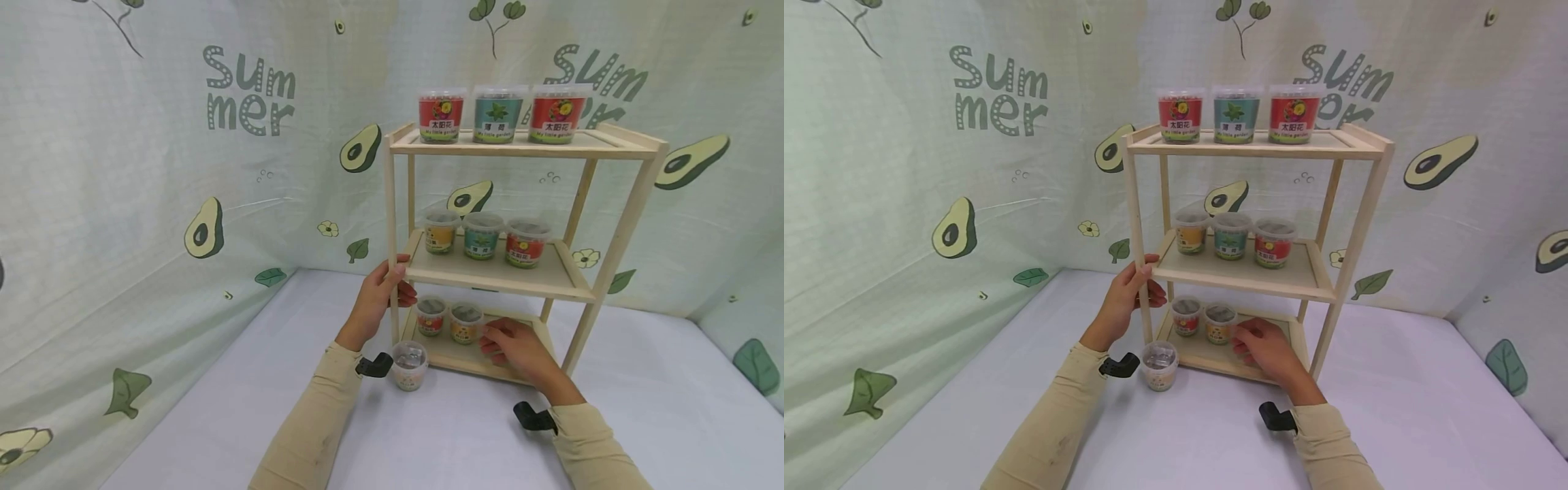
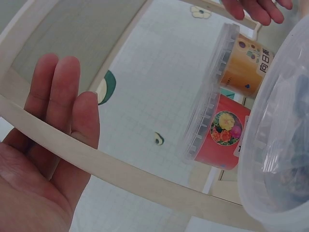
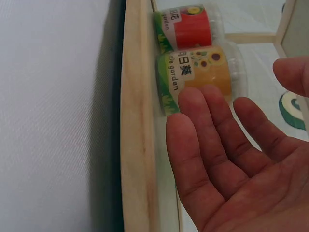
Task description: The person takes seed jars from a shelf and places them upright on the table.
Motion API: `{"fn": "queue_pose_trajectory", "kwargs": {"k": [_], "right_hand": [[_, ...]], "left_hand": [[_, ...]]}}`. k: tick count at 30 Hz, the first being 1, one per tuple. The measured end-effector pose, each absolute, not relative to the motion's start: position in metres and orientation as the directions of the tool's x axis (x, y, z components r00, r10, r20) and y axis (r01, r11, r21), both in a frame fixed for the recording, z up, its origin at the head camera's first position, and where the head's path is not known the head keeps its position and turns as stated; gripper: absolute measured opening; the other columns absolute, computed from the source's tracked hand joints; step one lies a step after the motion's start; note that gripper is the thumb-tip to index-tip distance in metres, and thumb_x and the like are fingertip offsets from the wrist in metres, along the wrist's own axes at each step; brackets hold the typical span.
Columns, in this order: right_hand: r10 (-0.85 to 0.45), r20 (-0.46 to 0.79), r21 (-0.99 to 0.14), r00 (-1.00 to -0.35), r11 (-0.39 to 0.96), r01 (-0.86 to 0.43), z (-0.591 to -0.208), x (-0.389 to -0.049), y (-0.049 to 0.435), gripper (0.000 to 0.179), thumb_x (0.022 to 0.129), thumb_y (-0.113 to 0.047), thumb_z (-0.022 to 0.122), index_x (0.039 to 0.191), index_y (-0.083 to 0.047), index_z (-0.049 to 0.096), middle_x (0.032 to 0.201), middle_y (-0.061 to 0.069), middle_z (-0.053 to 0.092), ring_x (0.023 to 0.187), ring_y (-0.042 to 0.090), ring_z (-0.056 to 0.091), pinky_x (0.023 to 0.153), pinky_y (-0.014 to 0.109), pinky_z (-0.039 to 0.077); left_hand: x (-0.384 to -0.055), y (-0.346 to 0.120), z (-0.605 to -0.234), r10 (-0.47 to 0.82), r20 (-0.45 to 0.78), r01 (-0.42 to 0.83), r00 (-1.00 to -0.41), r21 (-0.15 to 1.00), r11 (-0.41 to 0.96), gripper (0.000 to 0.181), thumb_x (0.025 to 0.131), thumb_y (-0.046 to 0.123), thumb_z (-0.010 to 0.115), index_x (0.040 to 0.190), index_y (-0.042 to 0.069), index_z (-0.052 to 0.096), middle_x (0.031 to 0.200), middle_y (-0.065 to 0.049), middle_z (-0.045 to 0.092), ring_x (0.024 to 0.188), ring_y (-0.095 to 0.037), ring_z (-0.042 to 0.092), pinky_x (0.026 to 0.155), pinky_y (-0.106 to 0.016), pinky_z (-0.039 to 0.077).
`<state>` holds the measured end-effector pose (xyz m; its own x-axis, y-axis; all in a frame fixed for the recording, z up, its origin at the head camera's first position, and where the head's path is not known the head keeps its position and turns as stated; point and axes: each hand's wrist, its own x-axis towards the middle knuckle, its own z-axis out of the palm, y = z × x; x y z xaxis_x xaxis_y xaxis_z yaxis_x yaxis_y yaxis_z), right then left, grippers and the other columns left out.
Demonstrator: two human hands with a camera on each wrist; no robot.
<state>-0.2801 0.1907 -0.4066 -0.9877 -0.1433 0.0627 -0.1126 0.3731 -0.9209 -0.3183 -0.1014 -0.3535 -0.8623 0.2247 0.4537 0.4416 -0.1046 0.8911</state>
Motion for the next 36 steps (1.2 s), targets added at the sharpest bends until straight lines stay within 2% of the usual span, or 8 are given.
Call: {"fn": "queue_pose_trajectory", "kwargs": {"k": [7, 12, 19, 24, 36], "right_hand": [[-0.126, 0.037, -0.925, -0.991, 0.371, -0.081, -0.41, -0.287, 0.194, 0.047, 0.103, -0.031, 0.059, 0.129, 0.008, 0.054, 0.108, 0.018, 0.068, 0.097, 0.026, 0.067, 0.079, 0.04, 0.058], [-0.133, 0.01, -0.932, -0.991, 0.357, -0.057, -0.411, -0.293, 0.194, 0.053, 0.102, -0.032, 0.06, 0.135, 0.007, 0.047, 0.111, 0.02, 0.067, 0.1, 0.027, 0.067, 0.079, 0.039, 0.058], [-0.118, -0.061, -0.948, -0.991, 0.318, 0.021, -0.409, -0.299, 0.194, 0.072, 0.098, -0.038, 0.066, 0.146, 0.007, 0.035, 0.127, 0.026, 0.059, 0.109, 0.032, 0.063, 0.082, 0.04, 0.057], [-0.104, -0.096, -0.945, -0.99, 0.323, 0.058, -0.408, -0.302, 0.193, 0.074, 0.097, -0.04, 0.067, 0.147, 0.005, 0.035, 0.137, 0.026, 0.051, 0.117, 0.035, 0.059, 0.084, 0.038, 0.057], [-0.164, -0.047, -0.915, -0.985, 0.403, -0.024, -0.413, -0.308, 0.182, 0.083, 0.094, -0.041, 0.069, 0.154, 0.001, 0.029, 0.141, 0.029, 0.048, 0.112, 0.032, 0.059, 0.09, 0.039, 0.052]], "left_hand": [[-0.318, -0.104, -0.354, 0.222, 0.458, 0.448, -0.861, 0.889, -0.099, 0.047, 0.103, 0.049, 0.052, 0.139, 0.019, 0.056, 0.086, -0.017, 0.065, 0.076, -0.026, 0.07, 0.077, -0.042, 0.059], [-0.318, -0.101, -0.352, 0.219, 0.46, 0.446, -0.86, 0.888, -0.112, 0.047, 0.104, 0.044, 0.052, 0.14, 0.015, 0.055, 0.085, -0.019, 0.065, 0.075, -0.027, 0.07, 0.076, -0.041, 0.059], [-0.319, -0.094, -0.352, 0.231, 0.456, 0.436, -0.859, 0.89, -0.134, 0.045, 0.104, 0.043, 0.053, 0.139, 0.015, 0.056, 0.084, -0.018, 0.066, 0.073, -0.026, 0.07, 0.075, -0.041, 0.059], [-0.32, -0.093, -0.351, 0.233, 0.463, 0.445, -0.855, 0.886, -0.129, 0.046, 0.104, 0.044, 0.053, 0.139, 0.015, 0.056, 0.084, -0.017, 0.066, 0.073, -0.024, 0.07, 0.074, -0.04, 0.059], [-0.318, -0.1, -0.353, 0.22, 0.446, 0.429, -0.867, 0.895, -0.125, 0.044, 0.105, 0.041, 0.052, 0.141, 0.015, 0.055, 0.084, -0.017, 0.066, 0.073, -0.024, 0.07, 0.075, -0.041, 0.06]]}}
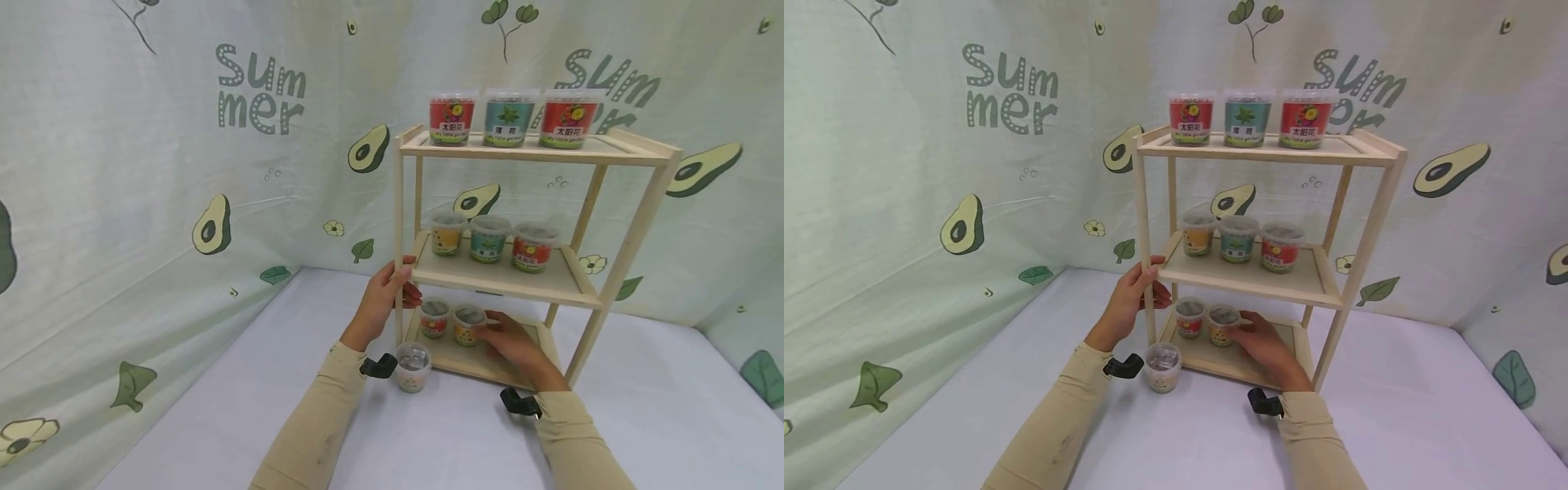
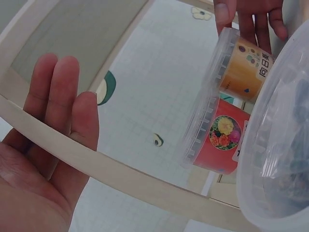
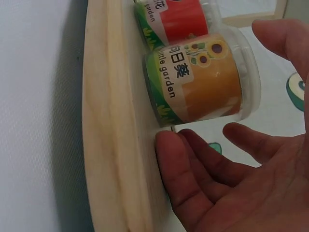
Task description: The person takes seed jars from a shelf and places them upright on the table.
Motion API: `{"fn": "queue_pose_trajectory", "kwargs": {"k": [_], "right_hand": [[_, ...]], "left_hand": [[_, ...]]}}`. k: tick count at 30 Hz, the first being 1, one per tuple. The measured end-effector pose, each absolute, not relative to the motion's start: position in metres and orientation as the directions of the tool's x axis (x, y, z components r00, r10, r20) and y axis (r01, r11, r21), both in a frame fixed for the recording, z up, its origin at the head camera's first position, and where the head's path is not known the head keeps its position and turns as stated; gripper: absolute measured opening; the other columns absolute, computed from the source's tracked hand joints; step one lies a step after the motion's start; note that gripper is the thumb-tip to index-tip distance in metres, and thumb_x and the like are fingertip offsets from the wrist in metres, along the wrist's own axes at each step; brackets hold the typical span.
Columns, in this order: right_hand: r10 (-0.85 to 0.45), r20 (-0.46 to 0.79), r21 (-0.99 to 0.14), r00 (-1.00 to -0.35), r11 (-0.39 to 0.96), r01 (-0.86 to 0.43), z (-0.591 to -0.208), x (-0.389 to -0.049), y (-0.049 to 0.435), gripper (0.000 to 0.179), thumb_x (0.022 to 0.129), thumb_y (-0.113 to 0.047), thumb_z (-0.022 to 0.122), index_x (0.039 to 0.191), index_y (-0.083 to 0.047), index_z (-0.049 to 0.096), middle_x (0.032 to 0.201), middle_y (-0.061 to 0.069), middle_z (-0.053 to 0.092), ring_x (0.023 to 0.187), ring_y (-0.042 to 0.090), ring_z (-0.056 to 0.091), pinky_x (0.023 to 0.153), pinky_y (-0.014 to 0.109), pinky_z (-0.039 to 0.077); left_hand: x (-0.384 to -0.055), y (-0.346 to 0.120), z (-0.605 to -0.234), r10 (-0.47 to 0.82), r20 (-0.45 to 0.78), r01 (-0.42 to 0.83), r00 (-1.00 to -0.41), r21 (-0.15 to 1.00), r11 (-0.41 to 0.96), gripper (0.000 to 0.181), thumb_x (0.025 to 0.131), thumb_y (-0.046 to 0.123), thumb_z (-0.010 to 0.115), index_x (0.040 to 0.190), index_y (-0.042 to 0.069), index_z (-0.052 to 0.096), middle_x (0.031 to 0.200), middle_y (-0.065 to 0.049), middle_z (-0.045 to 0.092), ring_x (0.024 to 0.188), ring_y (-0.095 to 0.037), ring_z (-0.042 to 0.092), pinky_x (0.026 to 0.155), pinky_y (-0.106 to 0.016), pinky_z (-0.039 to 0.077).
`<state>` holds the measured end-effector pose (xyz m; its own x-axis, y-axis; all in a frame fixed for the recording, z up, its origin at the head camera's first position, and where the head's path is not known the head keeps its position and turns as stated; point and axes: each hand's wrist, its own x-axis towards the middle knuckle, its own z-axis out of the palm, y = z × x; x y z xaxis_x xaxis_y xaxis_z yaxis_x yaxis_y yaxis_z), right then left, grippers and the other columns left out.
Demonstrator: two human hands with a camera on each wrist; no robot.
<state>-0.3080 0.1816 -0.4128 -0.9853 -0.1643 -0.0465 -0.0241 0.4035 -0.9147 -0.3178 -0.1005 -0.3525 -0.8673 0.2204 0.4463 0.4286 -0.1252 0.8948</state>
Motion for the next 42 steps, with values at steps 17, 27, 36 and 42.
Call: {"fn": "queue_pose_trajectory", "kwargs": {"k": [17, 27, 36, 42], "right_hand": [[-0.17, 0.019, -0.882, -0.985, 0.46, -0.097, -0.414, -0.309, 0.175, 0.093, 0.093, -0.049, 0.069, 0.157, -0.001, 0.023, 0.139, 0.026, 0.053, 0.121, 0.032, 0.055, 0.097, 0.044, 0.048], [-0.141, 0.08, -0.856, -0.987, 0.497, -0.141, -0.421, -0.309, 0.168, 0.083, 0.093, -0.044, 0.071, 0.153, 0.0, 0.033, 0.13, 0.021, 0.057, 0.111, 0.028, 0.057, 0.088, 0.038, 0.049], [-0.1, 0.088, -0.856, -0.991, 0.502, -0.126, -0.423, -0.307, 0.167, 0.088, 0.092, -0.048, 0.071, 0.153, 0.002, 0.031, 0.132, 0.024, 0.056, 0.116, 0.032, 0.056, 0.095, 0.045, 0.048], [-0.083, 0.097, -0.861, -0.992, 0.494, -0.126, -0.424, -0.304, 0.169, 0.091, 0.09, -0.052, 0.072, 0.152, 0.001, 0.031, 0.137, 0.025, 0.052, 0.124, 0.035, 0.053, 0.1, 0.048, 0.045]], "left_hand": [[-0.318, -0.098, -0.351, 0.228, 0.465, 0.436, -0.855, 0.884, -0.169, 0.042, 0.106, 0.033, 0.053, 0.139, 0.007, 0.056, 0.083, -0.018, 0.063, 0.072, -0.023, 0.067, 0.075, -0.043, 0.06], [-0.316, -0.1, -0.354, 0.229, 0.454, 0.425, -0.861, 0.89, -0.167, 0.044, 0.106, 0.036, 0.053, 0.14, 0.009, 0.055, 0.084, -0.017, 0.063, 0.075, -0.022, 0.066, 0.077, -0.043, 0.06], [-0.318, -0.101, -0.354, 0.226, 0.47, 0.449, -0.853, 0.882, -0.142, 0.043, 0.106, 0.037, 0.052, 0.14, 0.012, 0.055, 0.086, -0.018, 0.063, 0.076, -0.023, 0.066, 0.078, -0.043, 0.06], [-0.319, -0.101, -0.355, 0.227, 0.466, 0.442, -0.855, 0.884, -0.151, 0.045, 0.105, 0.038, 0.053, 0.14, 0.011, 0.055, 0.084, -0.014, 0.064, 0.075, -0.022, 0.067, 0.076, -0.041, 0.06]]}}
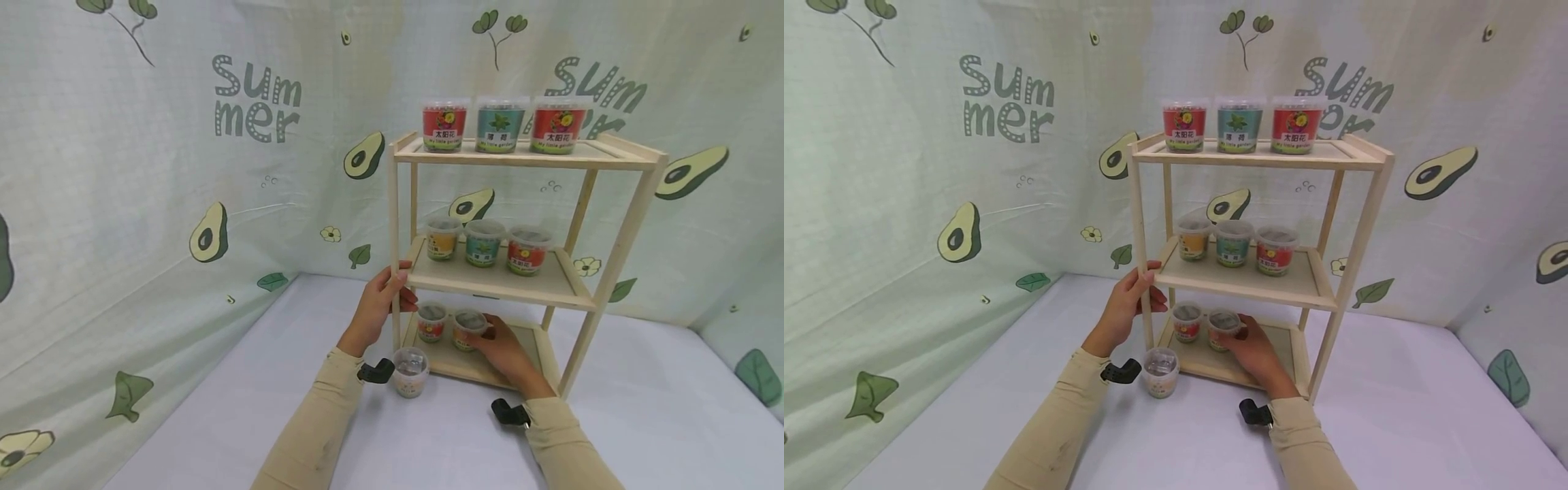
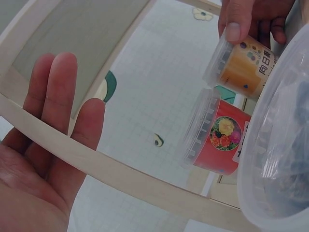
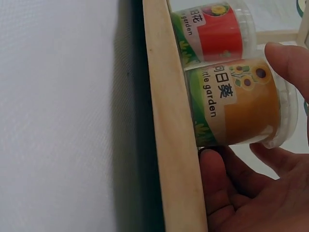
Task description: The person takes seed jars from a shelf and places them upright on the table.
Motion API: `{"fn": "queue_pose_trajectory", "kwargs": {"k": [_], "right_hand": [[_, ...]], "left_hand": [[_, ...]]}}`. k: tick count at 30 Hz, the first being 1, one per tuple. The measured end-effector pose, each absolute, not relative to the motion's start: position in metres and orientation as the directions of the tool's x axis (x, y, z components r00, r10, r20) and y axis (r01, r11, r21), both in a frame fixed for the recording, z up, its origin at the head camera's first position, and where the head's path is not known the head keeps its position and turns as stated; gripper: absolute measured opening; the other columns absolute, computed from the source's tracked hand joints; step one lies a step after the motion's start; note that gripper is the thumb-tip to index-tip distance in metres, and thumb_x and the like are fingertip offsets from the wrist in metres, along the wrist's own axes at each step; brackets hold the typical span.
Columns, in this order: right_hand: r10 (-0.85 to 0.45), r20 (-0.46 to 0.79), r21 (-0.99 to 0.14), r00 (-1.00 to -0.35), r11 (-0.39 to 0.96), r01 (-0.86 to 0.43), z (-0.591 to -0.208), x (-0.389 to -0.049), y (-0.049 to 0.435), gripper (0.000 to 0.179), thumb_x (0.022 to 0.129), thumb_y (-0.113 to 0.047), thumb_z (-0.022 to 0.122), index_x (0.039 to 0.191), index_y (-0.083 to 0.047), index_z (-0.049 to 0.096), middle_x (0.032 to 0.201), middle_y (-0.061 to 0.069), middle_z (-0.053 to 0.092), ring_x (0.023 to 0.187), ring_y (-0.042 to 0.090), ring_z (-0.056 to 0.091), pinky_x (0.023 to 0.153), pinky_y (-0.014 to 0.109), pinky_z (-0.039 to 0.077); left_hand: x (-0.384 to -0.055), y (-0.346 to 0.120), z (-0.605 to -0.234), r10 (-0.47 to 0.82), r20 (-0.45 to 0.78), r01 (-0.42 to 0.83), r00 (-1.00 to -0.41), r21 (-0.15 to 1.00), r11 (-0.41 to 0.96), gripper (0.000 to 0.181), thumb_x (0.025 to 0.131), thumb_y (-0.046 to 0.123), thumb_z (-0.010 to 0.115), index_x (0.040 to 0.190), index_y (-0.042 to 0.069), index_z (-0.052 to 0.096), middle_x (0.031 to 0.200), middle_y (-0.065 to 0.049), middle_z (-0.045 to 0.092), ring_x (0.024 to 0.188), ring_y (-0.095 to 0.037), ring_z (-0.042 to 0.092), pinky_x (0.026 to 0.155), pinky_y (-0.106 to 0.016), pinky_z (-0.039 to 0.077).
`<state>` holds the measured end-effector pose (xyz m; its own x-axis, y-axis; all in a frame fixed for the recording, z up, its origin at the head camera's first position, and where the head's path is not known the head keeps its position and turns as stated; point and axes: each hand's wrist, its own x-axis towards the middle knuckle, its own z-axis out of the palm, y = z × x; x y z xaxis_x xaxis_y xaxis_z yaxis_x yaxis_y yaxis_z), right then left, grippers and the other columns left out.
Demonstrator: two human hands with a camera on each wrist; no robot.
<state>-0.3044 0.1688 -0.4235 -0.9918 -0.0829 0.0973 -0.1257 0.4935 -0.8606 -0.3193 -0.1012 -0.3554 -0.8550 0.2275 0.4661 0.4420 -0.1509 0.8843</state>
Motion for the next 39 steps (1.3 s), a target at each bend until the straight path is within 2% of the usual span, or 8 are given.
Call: {"fn": "queue_pose_trajectory", "kwargs": {"k": [7, 16, 24, 29, 32, 39], "right_hand": [[-0.07, 0.117, -0.868, -0.991, 0.478, -0.136, -0.427, -0.304, 0.171, 0.085, 0.092, -0.051, 0.07, 0.15, 0.0, 0.035, 0.135, 0.023, 0.054, 0.119, 0.032, 0.055, 0.095, 0.045, 0.046], [0.01, 0.127, -0.902, -0.992, 0.417, -0.112, -0.428, -0.304, 0.172, 0.076, 0.095, -0.044, 0.068, 0.146, 0.004, 0.038, 0.128, 0.025, 0.057, 0.107, 0.028, 0.059, 0.079, 0.029, 0.05], [0.053, 0.1, -0.949, -0.994, 0.304, -0.08, -0.427, -0.302, 0.173, 0.075, 0.096, -0.042, 0.068, 0.142, 0.008, 0.036, 0.126, 0.027, 0.055, 0.1, 0.027, 0.062, 0.079, 0.032, 0.055], [0.077, 0.089, -0.953, -0.993, 0.295, -0.063, -0.429, -0.301, 0.173, 0.073, 0.097, -0.042, 0.067, 0.139, 0.009, 0.036, 0.12, 0.024, 0.056, 0.089, 0.022, 0.063, 0.075, 0.029, 0.055], [0.081, 0.098, -0.957, -0.992, 0.282, -0.071, -0.429, -0.3, 0.173, 0.071, 0.097, -0.039, 0.067, 0.138, 0.009, 0.036, 0.121, 0.024, 0.056, 0.09, 0.02, 0.063, 0.075, 0.029, 0.056], [0.066, 0.106, -0.966, -0.992, 0.244, -0.087, -0.424, -0.295, 0.175, 0.072, 0.098, -0.037, 0.066, 0.14, 0.011, 0.032, 0.13, 0.028, 0.051, 0.108, 0.026, 0.058, 0.081, 0.032, 0.057]], "left_hand": [[-0.32, -0.101, -0.356, 0.223, 0.464, 0.44, -0.857, 0.885, -0.151, 0.043, 0.105, 0.038, 0.053, 0.14, 0.012, 0.056, 0.084, -0.015, 0.063, 0.075, -0.022, 0.067, 0.076, -0.042, 0.06], [-0.32, -0.101, -0.356, 0.235, 0.47, 0.447, -0.851, 0.882, -0.148, 0.046, 0.104, 0.041, 0.054, 0.141, 0.013, 0.055, 0.086, -0.016, 0.063, 0.077, -0.023, 0.066, 0.077, -0.042, 0.06], [-0.319, -0.103, -0.356, 0.23, 0.467, 0.446, -0.854, 0.884, -0.14, 0.048, 0.103, 0.044, 0.055, 0.14, 0.013, 0.056, 0.084, -0.015, 0.064, 0.075, -0.022, 0.067, 0.077, -0.042, 0.06], [-0.318, -0.103, -0.357, 0.224, 0.458, 0.436, -0.86, 0.889, -0.139, 0.046, 0.104, 0.04, 0.055, 0.14, 0.012, 0.055, 0.083, -0.015, 0.064, 0.074, -0.022, 0.067, 0.076, -0.041, 0.06], [-0.317, -0.103, -0.357, 0.222, 0.456, 0.434, -0.862, 0.889, -0.143, 0.044, 0.105, 0.038, 0.054, 0.14, 0.011, 0.055, 0.083, -0.015, 0.064, 0.074, -0.022, 0.067, 0.076, -0.041, 0.06], [-0.319, -0.102, -0.355, 0.229, 0.462, 0.44, -0.857, 0.886, -0.145, 0.044, 0.106, 0.036, 0.052, 0.14, 0.008, 0.054, 0.083, -0.015, 0.064, 0.074, -0.022, 0.067, 0.076, -0.042, 0.06]]}}
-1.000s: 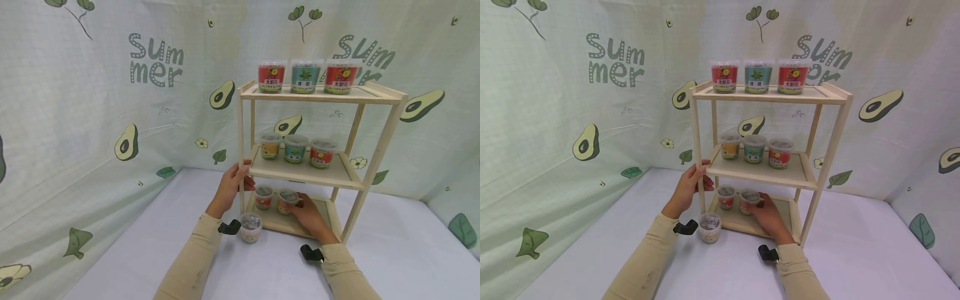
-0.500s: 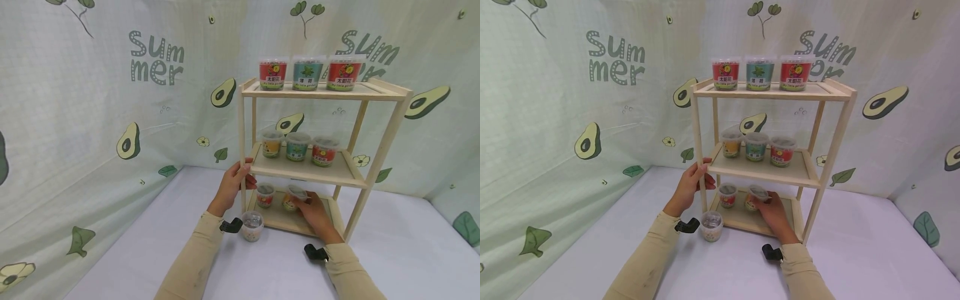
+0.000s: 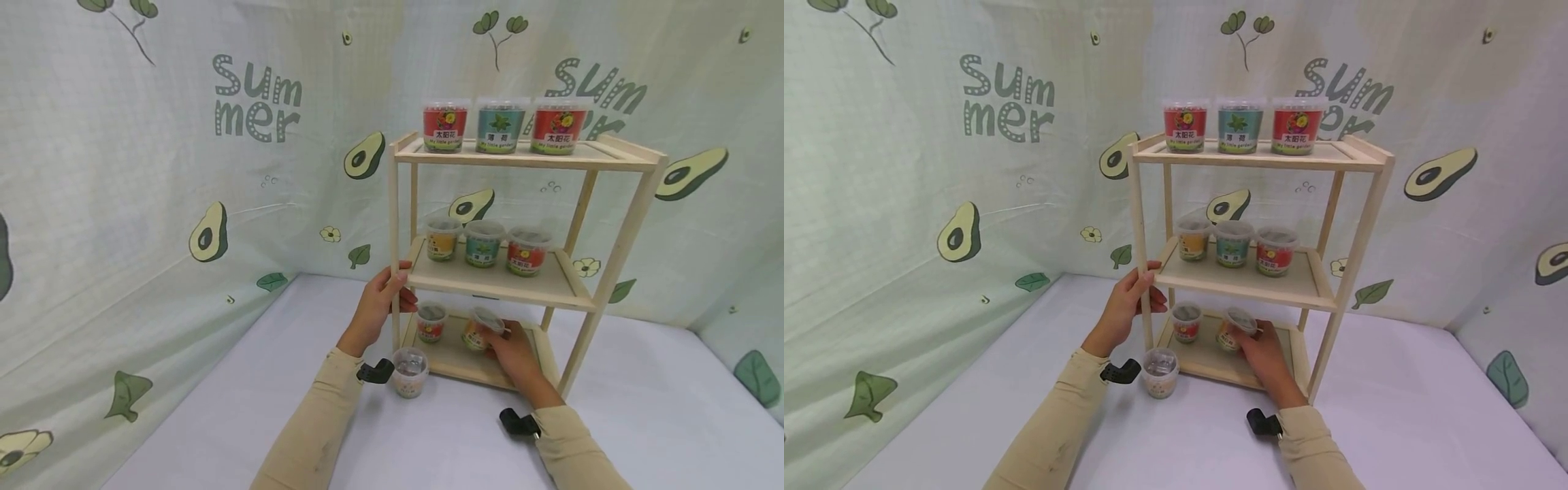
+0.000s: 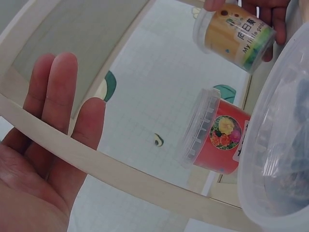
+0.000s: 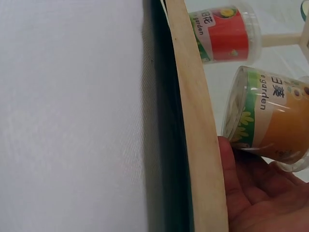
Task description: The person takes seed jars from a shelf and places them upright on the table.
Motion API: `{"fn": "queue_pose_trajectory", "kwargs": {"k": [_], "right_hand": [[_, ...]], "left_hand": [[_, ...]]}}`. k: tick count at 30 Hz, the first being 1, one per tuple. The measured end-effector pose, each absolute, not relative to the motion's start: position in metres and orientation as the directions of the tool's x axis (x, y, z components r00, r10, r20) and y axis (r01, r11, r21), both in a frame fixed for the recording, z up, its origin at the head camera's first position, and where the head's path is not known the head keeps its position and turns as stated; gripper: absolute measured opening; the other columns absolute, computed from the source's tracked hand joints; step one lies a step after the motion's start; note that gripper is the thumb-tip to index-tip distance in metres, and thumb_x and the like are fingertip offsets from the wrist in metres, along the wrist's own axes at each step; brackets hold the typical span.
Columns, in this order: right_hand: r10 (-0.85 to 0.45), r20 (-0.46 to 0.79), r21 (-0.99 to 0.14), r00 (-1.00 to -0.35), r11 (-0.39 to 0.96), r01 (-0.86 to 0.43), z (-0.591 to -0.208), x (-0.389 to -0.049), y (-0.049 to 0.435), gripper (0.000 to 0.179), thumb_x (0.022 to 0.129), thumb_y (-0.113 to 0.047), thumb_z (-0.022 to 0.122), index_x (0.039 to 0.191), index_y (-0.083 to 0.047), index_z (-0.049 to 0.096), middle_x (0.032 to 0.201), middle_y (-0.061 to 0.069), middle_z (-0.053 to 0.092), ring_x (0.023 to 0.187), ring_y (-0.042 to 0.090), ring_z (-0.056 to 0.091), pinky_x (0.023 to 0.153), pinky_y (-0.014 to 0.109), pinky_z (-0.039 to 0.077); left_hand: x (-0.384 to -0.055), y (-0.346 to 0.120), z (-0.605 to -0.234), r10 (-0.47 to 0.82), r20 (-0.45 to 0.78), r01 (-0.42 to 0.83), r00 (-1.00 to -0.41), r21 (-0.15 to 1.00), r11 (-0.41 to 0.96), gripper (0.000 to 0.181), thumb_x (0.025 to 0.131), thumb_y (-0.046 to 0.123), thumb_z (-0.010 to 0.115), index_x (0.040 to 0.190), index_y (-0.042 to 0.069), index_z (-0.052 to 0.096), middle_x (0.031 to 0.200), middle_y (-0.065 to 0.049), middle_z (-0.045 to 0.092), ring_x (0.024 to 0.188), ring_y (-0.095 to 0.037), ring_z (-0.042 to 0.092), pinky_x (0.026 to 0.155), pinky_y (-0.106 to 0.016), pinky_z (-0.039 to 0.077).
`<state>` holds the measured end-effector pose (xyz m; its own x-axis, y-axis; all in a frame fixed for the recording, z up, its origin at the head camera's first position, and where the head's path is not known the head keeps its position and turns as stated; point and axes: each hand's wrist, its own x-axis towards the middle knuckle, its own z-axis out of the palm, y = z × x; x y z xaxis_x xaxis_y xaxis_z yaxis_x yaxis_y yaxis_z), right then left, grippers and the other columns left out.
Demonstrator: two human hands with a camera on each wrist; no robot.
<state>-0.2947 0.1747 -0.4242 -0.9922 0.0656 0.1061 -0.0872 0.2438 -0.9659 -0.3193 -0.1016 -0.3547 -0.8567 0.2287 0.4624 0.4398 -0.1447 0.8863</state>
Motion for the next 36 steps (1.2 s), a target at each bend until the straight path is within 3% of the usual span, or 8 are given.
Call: {"fn": "queue_pose_trajectory", "kwargs": {"k": [11, 28, 36], "right_hand": [[0.06, 0.114, -0.962, -0.992, 0.257, -0.095, -0.4226, -0.293, 0.176, 0.073, 0.101, -0.038, 0.062, 0.144, 0.012, 0.031, 0.132, 0.029, 0.051, 0.105, 0.025, 0.06, 0.079, 0.031, 0.057], [0.046, 0.079, -0.977, -0.996, 0.203, -0.068, -0.4229, -0.2933, 0.1808, 0.079, 0.1, -0.045, 0.06, 0.148, 0.009, 0.027, 0.137, 0.029, 0.047, 0.118, 0.035, 0.056, 0.086, 0.036, 0.057], [0.06, 0.063, -0.986, -0.996, 0.161, -0.052, -0.4245, -0.2935, 0.1821, 0.078, 0.101, -0.042, 0.061, 0.146, 0.011, 0.026, 0.137, 0.03, 0.046, 0.12, 0.036, 0.055, 0.086, 0.035, 0.057]], "left_hand": [[-0.3204, -0.1016, -0.3553, 0.224, 0.471, 0.455, -0.853, 0.882, -0.121, 0.045, 0.104, 0.043, 0.054, 0.139, 0.015, 0.056, 0.085, -0.015, 0.064, 0.075, -0.023, 0.067, 0.076, -0.042, 0.06], [-0.3172, -0.1027, -0.3535, 0.222, 0.446, 0.431, -0.867, 0.895, -0.118, 0.043, 0.108, 0.032, 0.049, 0.143, 0.007, 0.052, 0.086, -0.017, 0.064, 0.074, -0.022, 0.067, 0.077, -0.041, 0.06], [-0.3166, -0.1017, -0.3528, 0.228, 0.449, 0.433, -0.864, 0.894, -0.118, 0.044, 0.106, 0.038, 0.052, 0.141, 0.011, 0.054, 0.085, -0.015, 0.064, 0.073, -0.022, 0.068, 0.077, -0.04, 0.06]]}}
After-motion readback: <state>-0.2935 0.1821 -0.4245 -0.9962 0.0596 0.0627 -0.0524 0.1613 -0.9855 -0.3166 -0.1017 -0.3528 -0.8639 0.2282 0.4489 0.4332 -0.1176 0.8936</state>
